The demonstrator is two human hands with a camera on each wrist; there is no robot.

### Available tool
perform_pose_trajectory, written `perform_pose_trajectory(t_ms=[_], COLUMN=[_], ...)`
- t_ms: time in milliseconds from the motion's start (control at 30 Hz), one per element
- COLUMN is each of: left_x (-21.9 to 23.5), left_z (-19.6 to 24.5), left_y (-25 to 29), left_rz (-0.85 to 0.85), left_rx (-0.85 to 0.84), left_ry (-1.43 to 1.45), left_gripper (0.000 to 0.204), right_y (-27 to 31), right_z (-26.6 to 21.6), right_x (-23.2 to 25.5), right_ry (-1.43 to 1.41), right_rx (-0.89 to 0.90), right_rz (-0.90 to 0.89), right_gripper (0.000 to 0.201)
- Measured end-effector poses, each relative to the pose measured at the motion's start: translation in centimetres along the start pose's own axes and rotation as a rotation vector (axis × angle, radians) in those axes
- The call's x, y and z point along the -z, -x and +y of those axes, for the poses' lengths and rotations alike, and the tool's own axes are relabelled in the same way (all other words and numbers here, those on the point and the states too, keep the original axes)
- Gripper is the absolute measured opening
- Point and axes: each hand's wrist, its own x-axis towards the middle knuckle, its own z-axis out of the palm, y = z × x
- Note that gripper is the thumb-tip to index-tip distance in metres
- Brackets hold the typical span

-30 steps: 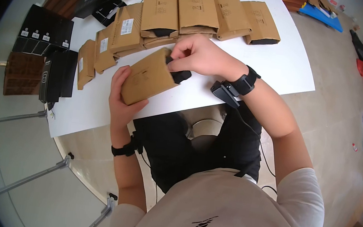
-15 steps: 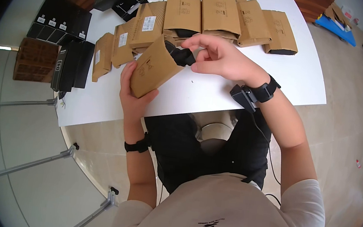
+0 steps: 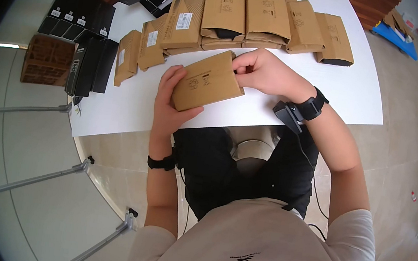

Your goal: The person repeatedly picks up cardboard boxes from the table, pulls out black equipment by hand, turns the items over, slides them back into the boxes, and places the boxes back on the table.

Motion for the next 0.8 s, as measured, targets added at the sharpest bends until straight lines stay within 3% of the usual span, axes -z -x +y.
perform_pose_trajectory(t_ms=[167,267,333,367,433,533,567,600,667,800], left_x=[0.4,1.4,2.7,3.6,5.3,7.7,8.1,8.3,8.4,6.8], left_z=[-0.7,-1.2,-0.5,-0.1,1.1,1.5,0.8,0.0,-0.8,0.6], left_y=[0.3,1.3,1.9,1.6,1.3,-1.8,-3.1,-4.2,-5.9,-7.8], left_rz=[0.059,0.194,0.333,0.337,0.560,0.646,0.666,0.678,0.582,0.441], left_rx=[-0.006,0.120,0.311,0.298,0.387,0.519,0.544,0.537,0.401,0.451], left_ry=[0.032,0.132,0.220,0.207,0.059,0.109,-0.172,-0.181,-0.788,-0.945], left_gripper=[0.082,0.082,0.080,0.080,0.074,0.070,0.071,0.071,0.076,0.074], right_y=[0.0,0.5,0.5,0.6,0.7,0.8,0.8,0.8,0.8,0.9], right_z=[0.1,-0.4,-1.0,-1.2,-1.2,-1.4,-1.4,-1.3,-0.9,-1.4], right_x=[0.1,0.9,1.5,1.5,1.5,1.4,1.3,1.4,1.5,1.6], right_ry=[-0.106,-0.195,-0.236,-0.240,-0.234,-0.269,-0.277,-0.277,-0.319,-0.326], right_rx=[0.099,0.120,0.118,0.092,0.080,0.093,0.103,0.116,0.115,0.113], right_rz=[0.030,-0.001,-0.051,-0.040,-0.033,-0.063,-0.067,-0.077,-0.111,-0.118], right_gripper=[0.028,0.031,0.033,0.032,0.027,0.024,0.021,0.021,0.024,0.020])
